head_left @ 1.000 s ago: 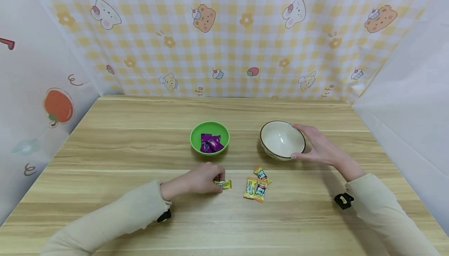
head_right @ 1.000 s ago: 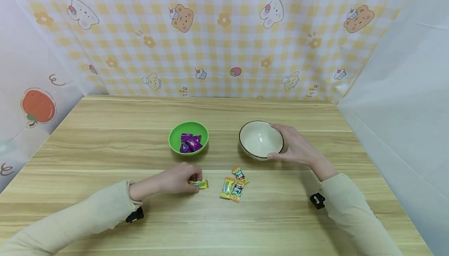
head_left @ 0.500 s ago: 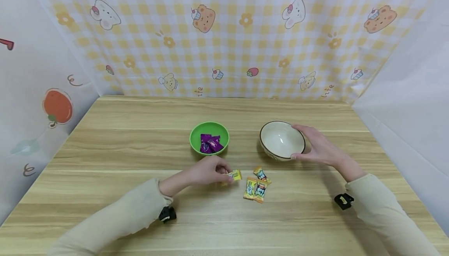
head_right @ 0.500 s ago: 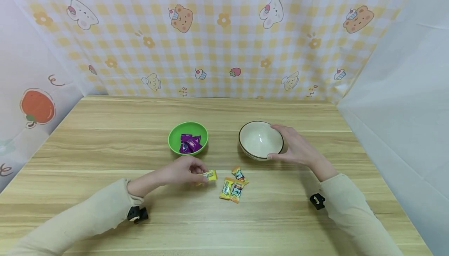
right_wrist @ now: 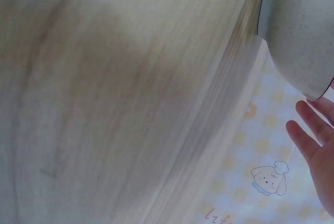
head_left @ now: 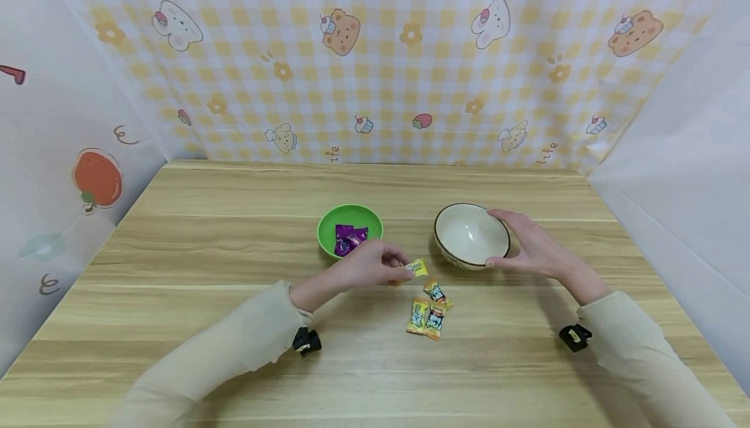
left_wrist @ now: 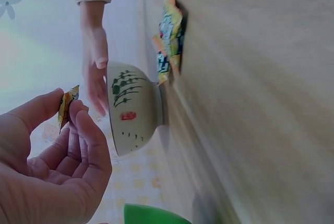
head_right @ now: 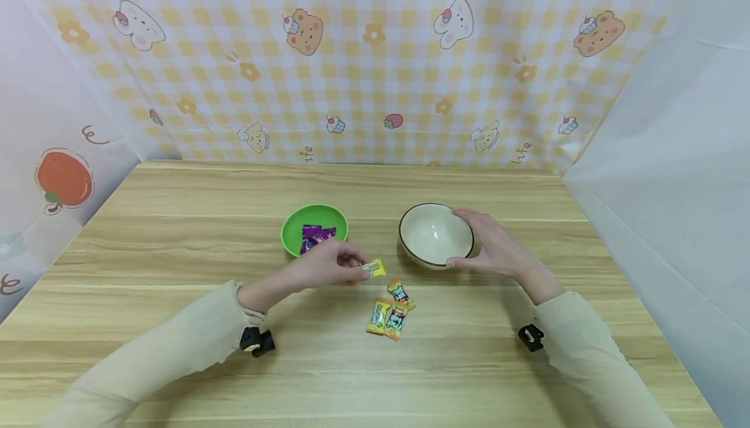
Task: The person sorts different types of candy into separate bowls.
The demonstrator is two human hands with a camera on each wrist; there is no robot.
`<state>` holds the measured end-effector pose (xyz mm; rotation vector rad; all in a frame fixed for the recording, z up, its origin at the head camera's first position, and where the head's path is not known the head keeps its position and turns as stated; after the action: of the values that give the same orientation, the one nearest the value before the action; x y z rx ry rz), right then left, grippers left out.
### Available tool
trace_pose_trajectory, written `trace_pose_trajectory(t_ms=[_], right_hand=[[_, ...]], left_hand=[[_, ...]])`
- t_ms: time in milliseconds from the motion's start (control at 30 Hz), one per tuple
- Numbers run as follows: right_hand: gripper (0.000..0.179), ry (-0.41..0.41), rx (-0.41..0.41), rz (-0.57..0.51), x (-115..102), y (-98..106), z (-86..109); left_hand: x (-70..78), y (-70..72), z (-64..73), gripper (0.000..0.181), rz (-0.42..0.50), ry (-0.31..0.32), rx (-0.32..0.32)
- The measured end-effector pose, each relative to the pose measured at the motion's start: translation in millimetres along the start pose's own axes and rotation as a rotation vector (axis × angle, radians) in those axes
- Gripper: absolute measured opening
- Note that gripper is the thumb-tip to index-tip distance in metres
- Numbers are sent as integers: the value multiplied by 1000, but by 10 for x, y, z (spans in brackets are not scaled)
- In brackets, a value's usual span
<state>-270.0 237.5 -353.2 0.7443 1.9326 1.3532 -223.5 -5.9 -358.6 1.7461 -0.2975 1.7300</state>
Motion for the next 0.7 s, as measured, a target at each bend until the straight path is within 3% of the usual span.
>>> trace_pose_trajectory(t_ms=[367, 700], right_hand=[[87, 8, -7, 7, 0, -6, 7], [87, -3, -13, 3, 19, -15, -1]], left_hand=[[10, 9, -318, 16, 62, 65, 29], [82, -41, -576, 15, 18, 82, 42]])
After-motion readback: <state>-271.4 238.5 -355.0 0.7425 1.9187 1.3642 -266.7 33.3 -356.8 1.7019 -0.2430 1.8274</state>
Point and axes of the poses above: each hand's wrist, its own z-axis away from the middle knuckle, its own y-axis out of the back of the hand, x = y × z, the point moved 7 cm from there along -z, towards the middle knuckle, and after that the axes turned 10 degrees about z, right-handed, at the moved point
